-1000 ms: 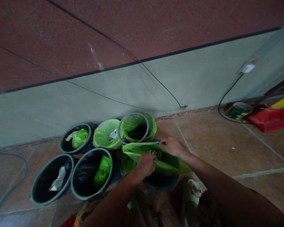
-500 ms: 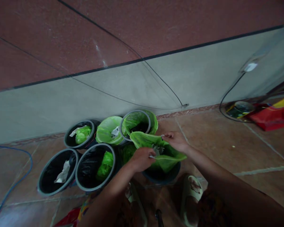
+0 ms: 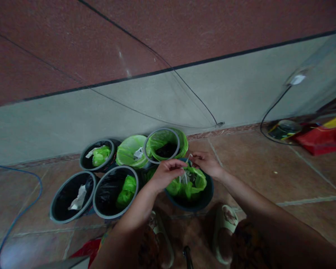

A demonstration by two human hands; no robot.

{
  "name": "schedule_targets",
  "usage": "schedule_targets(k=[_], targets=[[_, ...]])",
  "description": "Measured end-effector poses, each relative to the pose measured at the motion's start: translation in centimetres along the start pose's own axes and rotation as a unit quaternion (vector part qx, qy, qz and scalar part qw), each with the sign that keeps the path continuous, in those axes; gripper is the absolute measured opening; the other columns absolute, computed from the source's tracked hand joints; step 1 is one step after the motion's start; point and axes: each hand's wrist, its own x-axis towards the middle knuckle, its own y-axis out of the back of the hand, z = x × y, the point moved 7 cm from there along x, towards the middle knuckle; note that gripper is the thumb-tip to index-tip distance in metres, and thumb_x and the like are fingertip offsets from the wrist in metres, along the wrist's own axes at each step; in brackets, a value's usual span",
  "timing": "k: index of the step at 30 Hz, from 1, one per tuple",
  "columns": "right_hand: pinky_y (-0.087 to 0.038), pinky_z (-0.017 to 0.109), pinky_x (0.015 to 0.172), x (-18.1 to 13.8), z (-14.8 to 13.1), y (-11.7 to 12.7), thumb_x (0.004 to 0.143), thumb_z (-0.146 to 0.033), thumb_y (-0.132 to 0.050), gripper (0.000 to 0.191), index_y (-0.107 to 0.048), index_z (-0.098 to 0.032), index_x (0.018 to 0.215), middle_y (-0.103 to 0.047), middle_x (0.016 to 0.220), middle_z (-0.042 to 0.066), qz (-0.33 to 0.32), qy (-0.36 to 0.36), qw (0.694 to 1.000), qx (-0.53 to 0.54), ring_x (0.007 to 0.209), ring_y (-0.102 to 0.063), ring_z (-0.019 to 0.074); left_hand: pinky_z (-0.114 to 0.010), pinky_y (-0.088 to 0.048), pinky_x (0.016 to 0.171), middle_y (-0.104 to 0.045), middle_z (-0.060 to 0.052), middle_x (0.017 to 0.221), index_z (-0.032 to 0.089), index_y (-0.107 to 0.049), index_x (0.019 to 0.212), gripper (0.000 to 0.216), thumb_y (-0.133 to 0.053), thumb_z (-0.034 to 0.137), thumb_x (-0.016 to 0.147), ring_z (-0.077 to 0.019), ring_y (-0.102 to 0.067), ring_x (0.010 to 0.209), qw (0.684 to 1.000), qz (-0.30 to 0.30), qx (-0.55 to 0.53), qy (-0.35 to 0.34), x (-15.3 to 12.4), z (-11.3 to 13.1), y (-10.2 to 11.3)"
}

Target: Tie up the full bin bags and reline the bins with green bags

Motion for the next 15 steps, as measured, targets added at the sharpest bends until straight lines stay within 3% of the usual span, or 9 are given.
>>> schedule_targets(k=[4,8,11,15], targets=[[-0.044,0.025,0.060,-0.6,-2.4,1.1,0.075,-0.055,-0.067,0.038,-0.064,-0.018,0.080,-0.062,0.067,0.000,0.031,0.025,0.992,0.121,0.062,-0.055,0.0119,-0.019,-0.037,0.058,-0.062,0.003,0.068,0.016,-0.076,0.085,0.024,-0.081,0.028,0.065,-0.0058,-0.048,0.059,0.995,0.060,-0.072,-0.042,-0.4,1.0,0.5],[-0.045,0.024,0.057,-1.0,-4.1,1.6,0.072,-0.055,-0.073,0.039,-0.063,-0.018,0.080,-0.063,0.067,-0.001,0.017,0.011,0.981,0.193,0.056,-0.055,0.0104,-0.019,-0.038,0.056,-0.063,0.002,0.069,0.016,-0.076,0.087,0.027,-0.082,0.030,0.064,-0.0058,-0.049,0.058,0.988,0.060,-0.126,-0.067,-0.3,1.8,0.3],[-0.049,0.026,0.065,-1.2,-5.0,1.4,0.075,-0.053,-0.072,0.036,-0.063,-0.019,0.082,-0.067,0.078,0.001,-0.004,0.038,0.975,0.217,0.064,-0.061,0.0116,-0.021,-0.041,0.058,-0.066,0.000,0.073,0.016,-0.076,0.088,0.030,-0.082,0.034,0.064,-0.0079,-0.053,0.060,0.992,0.046,-0.090,-0.071,0.3,2.0,0.0],[-0.045,0.024,0.060,-1.4,-4.6,0.7,0.074,-0.052,-0.073,0.036,-0.061,-0.019,0.078,-0.060,0.066,-0.003,-0.016,0.042,0.979,0.201,0.059,-0.054,0.0099,-0.022,-0.044,0.063,-0.067,0.000,0.072,0.016,-0.075,0.083,0.025,-0.080,0.035,0.068,-0.0095,-0.055,0.065,0.989,0.106,0.000,-0.103,0.6,2.8,0.6]])
